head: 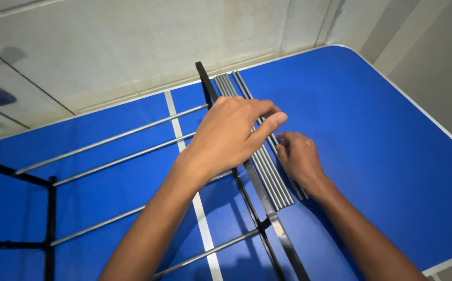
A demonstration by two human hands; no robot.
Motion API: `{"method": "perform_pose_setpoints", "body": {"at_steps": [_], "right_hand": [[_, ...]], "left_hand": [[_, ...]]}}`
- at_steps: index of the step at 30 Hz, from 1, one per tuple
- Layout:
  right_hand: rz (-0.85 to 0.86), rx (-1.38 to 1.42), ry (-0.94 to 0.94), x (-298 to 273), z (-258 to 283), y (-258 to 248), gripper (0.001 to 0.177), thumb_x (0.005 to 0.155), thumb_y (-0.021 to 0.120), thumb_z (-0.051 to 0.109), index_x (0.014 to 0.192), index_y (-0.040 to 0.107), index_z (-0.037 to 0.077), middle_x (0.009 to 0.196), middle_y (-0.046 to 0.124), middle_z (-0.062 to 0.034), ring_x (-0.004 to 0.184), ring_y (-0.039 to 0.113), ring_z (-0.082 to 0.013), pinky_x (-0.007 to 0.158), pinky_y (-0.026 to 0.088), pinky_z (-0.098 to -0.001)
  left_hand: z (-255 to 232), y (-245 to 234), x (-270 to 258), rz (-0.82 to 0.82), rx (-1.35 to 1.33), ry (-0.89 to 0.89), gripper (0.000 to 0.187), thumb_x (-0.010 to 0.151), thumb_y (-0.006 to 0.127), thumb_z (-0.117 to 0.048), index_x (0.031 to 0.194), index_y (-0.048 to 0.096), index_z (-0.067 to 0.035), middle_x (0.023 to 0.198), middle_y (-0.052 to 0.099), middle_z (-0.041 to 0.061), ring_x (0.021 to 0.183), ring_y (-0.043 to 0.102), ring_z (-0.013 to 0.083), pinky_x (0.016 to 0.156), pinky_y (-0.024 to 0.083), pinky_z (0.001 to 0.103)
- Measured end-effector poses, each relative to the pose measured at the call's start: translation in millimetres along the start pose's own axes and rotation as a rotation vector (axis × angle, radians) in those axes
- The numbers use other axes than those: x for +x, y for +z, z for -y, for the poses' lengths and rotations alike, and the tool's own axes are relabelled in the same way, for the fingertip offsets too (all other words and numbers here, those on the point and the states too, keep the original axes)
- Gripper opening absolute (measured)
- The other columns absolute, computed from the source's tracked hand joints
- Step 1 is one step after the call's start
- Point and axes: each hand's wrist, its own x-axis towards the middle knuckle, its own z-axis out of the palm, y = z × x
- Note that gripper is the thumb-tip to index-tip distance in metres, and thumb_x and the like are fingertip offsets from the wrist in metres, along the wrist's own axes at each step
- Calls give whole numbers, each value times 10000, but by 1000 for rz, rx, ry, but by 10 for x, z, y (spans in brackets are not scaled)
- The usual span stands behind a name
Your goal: The person assembles a metal rack by inserting multiple metal rods into slots on two black plastic side frames. They align the frames, insert rods one at a time, and adjust the structure to form a ladder-like rack on a blue table.
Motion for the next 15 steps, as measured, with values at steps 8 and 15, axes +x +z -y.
{"method": "perform_pose_setpoints", "body": {"at_steps": [8,15], "right_hand": [[12,-52,-44,-31,39,38,289,840,747,138,1091,736,-5,976,706,-215,843,698,-368,767,560,-466],[1,-28,-34,-23,35,39,248,845,713,107,1066,748,1,954,709,-208,836,701,-357,775,564,-457]], "left_hand": [[51,-3,-48,-66,20,20,372,1005,576,-368,1032,765,-50,926,770,144,889,736,326,857,539,462],[54,-10,-60,-91,33,14,375,1015,565,-372,1050,762,-54,980,775,126,961,727,318,910,511,469]]}}
